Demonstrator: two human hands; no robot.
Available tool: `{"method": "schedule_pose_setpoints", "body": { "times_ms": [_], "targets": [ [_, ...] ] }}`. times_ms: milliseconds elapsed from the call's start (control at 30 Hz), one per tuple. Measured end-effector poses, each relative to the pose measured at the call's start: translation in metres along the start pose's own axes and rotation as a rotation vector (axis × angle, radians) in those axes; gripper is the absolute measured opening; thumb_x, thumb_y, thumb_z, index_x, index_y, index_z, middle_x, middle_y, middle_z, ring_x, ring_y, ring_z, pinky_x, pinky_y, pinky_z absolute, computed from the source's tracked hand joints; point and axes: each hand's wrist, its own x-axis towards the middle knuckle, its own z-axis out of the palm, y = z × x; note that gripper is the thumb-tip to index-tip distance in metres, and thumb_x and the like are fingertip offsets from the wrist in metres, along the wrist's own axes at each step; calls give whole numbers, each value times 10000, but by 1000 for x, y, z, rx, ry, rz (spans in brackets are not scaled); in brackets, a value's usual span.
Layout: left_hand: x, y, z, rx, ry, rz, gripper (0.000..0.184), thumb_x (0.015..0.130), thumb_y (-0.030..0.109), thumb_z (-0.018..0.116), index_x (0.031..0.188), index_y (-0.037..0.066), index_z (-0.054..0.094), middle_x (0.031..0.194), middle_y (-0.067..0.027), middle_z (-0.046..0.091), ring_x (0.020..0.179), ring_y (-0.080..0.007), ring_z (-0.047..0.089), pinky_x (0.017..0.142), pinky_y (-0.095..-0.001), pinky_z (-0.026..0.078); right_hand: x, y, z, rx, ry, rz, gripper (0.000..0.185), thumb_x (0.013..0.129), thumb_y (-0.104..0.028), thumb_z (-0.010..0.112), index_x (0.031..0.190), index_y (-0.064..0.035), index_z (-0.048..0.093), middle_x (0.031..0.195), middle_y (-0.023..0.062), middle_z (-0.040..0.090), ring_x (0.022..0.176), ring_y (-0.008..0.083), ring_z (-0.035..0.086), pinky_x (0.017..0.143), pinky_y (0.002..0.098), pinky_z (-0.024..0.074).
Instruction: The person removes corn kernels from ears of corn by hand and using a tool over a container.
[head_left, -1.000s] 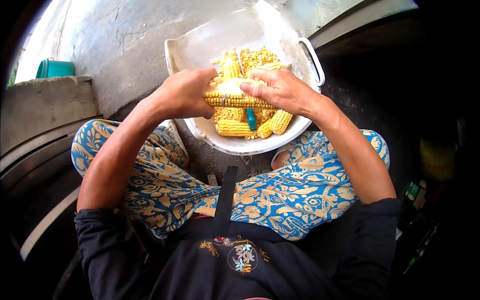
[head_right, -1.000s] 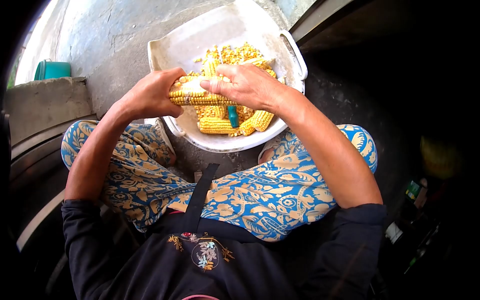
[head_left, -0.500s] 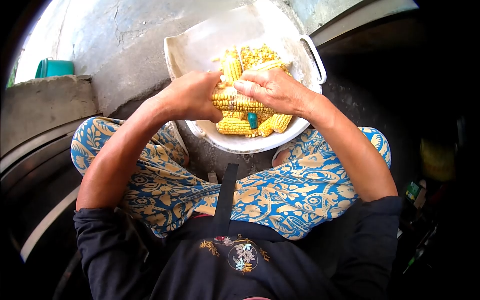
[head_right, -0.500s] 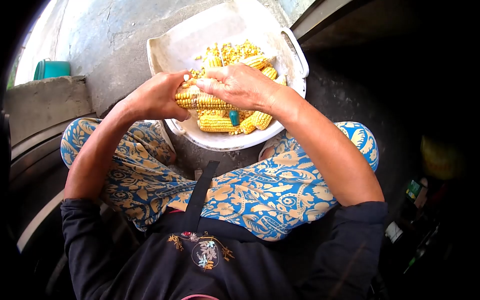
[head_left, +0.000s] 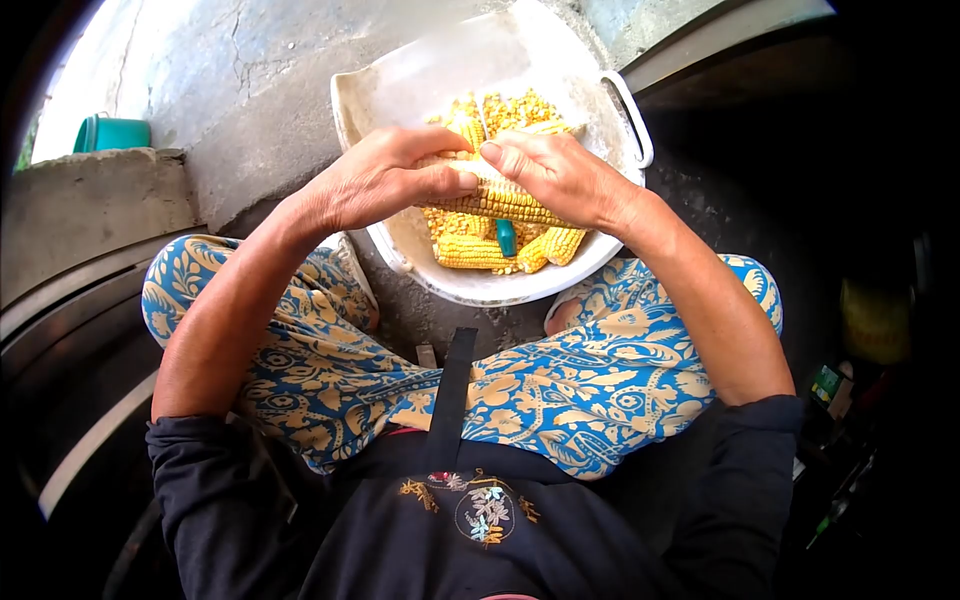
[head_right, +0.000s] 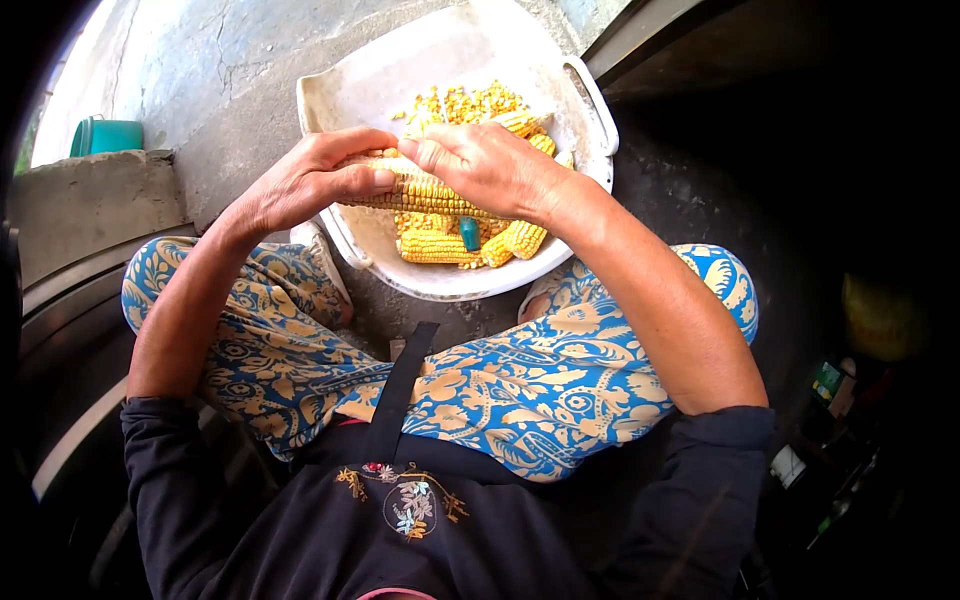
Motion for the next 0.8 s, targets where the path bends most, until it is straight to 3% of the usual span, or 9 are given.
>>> {"method": "schedule_pose_setpoints", "body": {
  "times_ms": [100,133,267,333,367,467,633,733,800],
  "targets": [
    [4,-6,2,50,80,-135,380,915,333,479,984,-28,577,753,-98,596,688,-157,585,670,-291,502,-2,-4,2,-38,18,-36,550,937,-501,347,966,-10,592,892,231,626,897,365,604,787,424,450],
    [5,-14,3,117,96,-83,417,938,372,414,919,-19,559,733,-73,562,657,-151,549,620,-300,496,-3,-7,2,-93,-14,-3,548,937,-495,347,954,-4,589,894,237,624,897,368,603,786,423,451],
    [7,-19,2,13,-9,-114,457,944,404,400,1009,-13,575,794,-75,575,710,-155,557,629,-306,485,-1,3,4,-32,12,-49,565,938,-503,343,928,6,589,885,239,618,880,374,599,785,416,452],
    [5,-14,1,-82,11,-160,575,926,505,394,1214,29,540,1106,-129,594,923,-189,584,829,-313,455,1,7,2,-20,-16,-30,580,938,-512,343,972,6,603,913,227,626,883,356,602,803,397,453],
    [4,-8,-2,-87,71,-242,613,892,545,427,1236,49,530,1144,-124,572,937,-175,580,772,-292,466,0,8,0,-22,-13,-28,580,938,-512,343,972,6,603,913,227,626,883,356,602,803,397,453],
    [0,-3,-15,-91,38,-205,621,857,553,464,1228,61,540,1061,-109,602,856,-141,597,665,-244,456,-1,1,-9,101,-70,43,607,938,-521,352,1060,18,603,950,165,635,907,218,595,831,313,454],
    [-5,7,-19,-167,11,-180,510,840,445,507,1188,78,570,869,-53,622,648,-88,578,568,-189,404,-1,0,-10,135,-32,63,602,931,-527,357,1047,4,616,907,160,641,856,218,608,791,316,465],
    [-5,11,-14,-137,66,-165,477,842,421,515,1159,71,587,852,-53,616,640,-89,570,575,-197,416,-1,2,-7,160,-11,61,579,931,-514,350,914,-14,643,753,144,632,744,235,606,710,359,457],
    [-5,11,-13,-139,87,-178,471,849,421,508,1143,62,591,839,-53,614,634,-89,566,564,-197,418,0,3,-1,155,45,15,574,933,-505,354,897,-7,636,738,151,623,733,242,602,705,366,455]
  ]
}}
